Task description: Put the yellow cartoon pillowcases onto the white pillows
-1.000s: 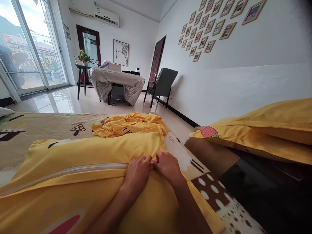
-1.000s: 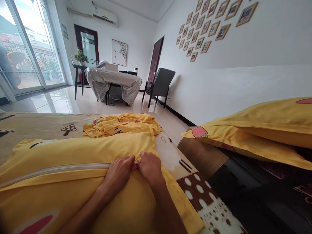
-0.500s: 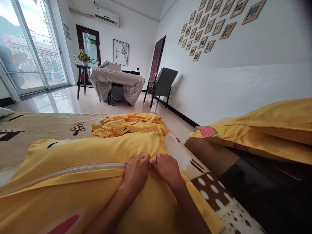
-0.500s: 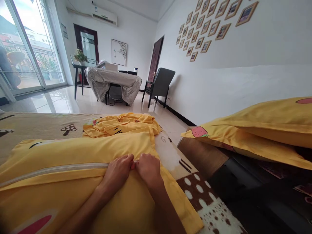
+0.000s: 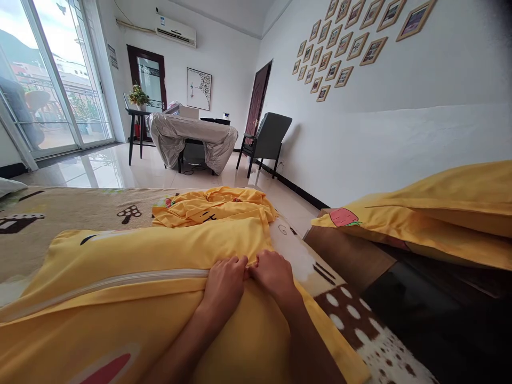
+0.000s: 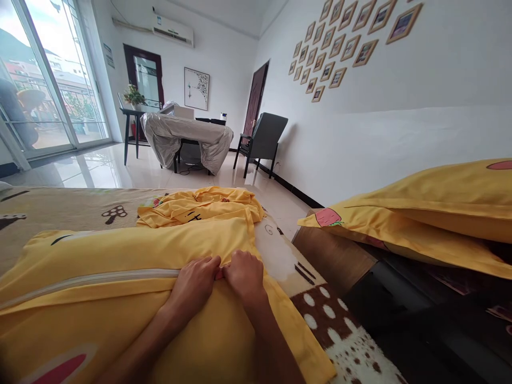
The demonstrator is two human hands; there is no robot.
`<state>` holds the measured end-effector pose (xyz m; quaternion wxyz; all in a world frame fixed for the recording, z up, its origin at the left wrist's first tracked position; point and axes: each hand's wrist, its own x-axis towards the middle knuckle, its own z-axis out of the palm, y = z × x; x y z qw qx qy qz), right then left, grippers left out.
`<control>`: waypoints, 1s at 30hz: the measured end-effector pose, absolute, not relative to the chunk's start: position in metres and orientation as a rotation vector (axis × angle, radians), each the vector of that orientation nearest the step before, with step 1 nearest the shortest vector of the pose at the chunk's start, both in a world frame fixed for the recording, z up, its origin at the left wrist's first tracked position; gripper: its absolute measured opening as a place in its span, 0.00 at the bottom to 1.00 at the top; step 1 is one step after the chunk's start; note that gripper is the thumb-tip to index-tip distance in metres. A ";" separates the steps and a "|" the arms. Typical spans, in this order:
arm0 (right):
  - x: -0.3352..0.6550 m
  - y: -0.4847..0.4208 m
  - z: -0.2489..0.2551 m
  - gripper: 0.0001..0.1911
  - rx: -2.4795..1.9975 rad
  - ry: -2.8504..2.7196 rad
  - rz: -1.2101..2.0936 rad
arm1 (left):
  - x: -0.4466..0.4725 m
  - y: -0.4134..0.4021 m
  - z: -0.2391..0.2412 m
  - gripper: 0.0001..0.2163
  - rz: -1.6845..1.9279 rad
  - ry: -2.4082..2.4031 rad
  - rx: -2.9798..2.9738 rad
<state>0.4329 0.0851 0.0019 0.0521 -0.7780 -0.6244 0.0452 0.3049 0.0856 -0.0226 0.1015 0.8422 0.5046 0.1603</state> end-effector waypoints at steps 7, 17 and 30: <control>0.445 0.086 0.005 0.06 -2.133 -1.868 0.249 | 0.303 0.087 -0.018 0.10 0.479 1.509 2.449; 0.467 0.078 0.012 0.07 -1.645 -2.102 0.575 | 0.295 0.080 -0.009 0.07 0.609 1.314 2.534; 0.475 0.091 0.005 0.07 -1.628 -2.175 0.496 | 0.251 0.084 0.014 0.08 0.387 1.574 2.583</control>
